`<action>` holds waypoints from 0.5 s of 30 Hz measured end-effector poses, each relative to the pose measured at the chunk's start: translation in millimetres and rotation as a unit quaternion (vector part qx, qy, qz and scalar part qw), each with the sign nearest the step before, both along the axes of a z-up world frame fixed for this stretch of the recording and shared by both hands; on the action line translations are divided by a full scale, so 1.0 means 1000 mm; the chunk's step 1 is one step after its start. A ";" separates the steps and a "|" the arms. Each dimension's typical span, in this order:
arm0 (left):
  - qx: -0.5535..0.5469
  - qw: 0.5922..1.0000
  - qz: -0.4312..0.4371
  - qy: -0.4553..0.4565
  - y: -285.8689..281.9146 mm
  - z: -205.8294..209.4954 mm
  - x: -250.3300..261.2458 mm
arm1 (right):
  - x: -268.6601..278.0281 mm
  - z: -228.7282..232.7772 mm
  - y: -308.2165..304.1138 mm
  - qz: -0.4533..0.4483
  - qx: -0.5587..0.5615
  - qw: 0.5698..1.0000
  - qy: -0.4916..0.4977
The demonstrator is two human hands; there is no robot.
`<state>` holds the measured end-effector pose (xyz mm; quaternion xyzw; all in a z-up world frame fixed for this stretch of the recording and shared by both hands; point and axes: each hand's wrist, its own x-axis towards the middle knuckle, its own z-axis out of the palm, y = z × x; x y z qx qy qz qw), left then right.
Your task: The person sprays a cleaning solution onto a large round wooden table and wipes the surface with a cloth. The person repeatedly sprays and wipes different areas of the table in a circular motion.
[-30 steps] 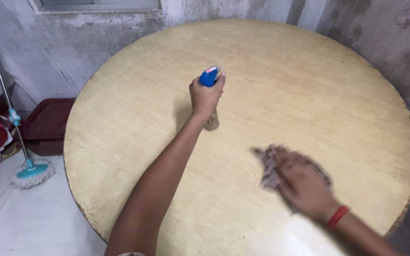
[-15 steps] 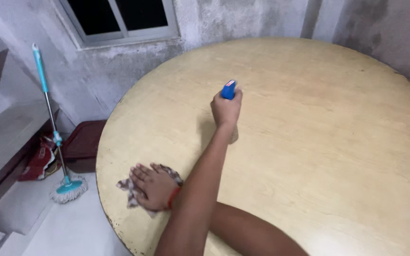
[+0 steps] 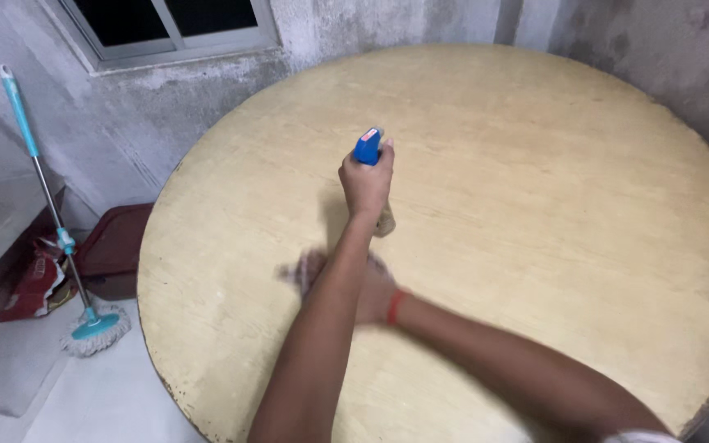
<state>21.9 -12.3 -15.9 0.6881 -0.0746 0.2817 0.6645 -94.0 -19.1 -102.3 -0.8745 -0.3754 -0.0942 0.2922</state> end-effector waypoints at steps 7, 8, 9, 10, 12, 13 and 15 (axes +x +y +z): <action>-0.004 1.000 -0.007 -0.018 -0.001 -0.005 0.001 | -0.173 -0.007 -0.050 0.145 -0.158 0.960 -0.180; -0.013 1.000 -0.012 -0.013 -0.001 -0.007 0.002 | -0.188 -0.010 -0.065 0.117 -0.172 0.965 -0.160; -0.023 0.999 -0.017 -0.015 -0.002 -0.005 0.004 | -0.198 -0.011 -0.082 0.087 -0.188 0.967 -0.146; -0.011 1.000 -0.015 -0.012 -0.002 -0.007 0.002 | -0.211 -0.012 -0.096 0.046 -0.202 0.962 -0.175; 0.007 1.000 -0.005 -0.016 0.000 -0.003 0.003 | -0.220 -0.012 -0.125 -0.052 -0.249 0.966 -0.055; 0.017 1.000 0.007 -0.015 0.000 -0.002 0.003 | -0.228 -0.013 -0.141 -0.113 -0.270 0.950 0.105; 0.038 0.999 0.031 -0.007 -0.001 -0.002 0.003 | -0.247 -0.009 -0.192 -0.232 -0.197 0.952 0.020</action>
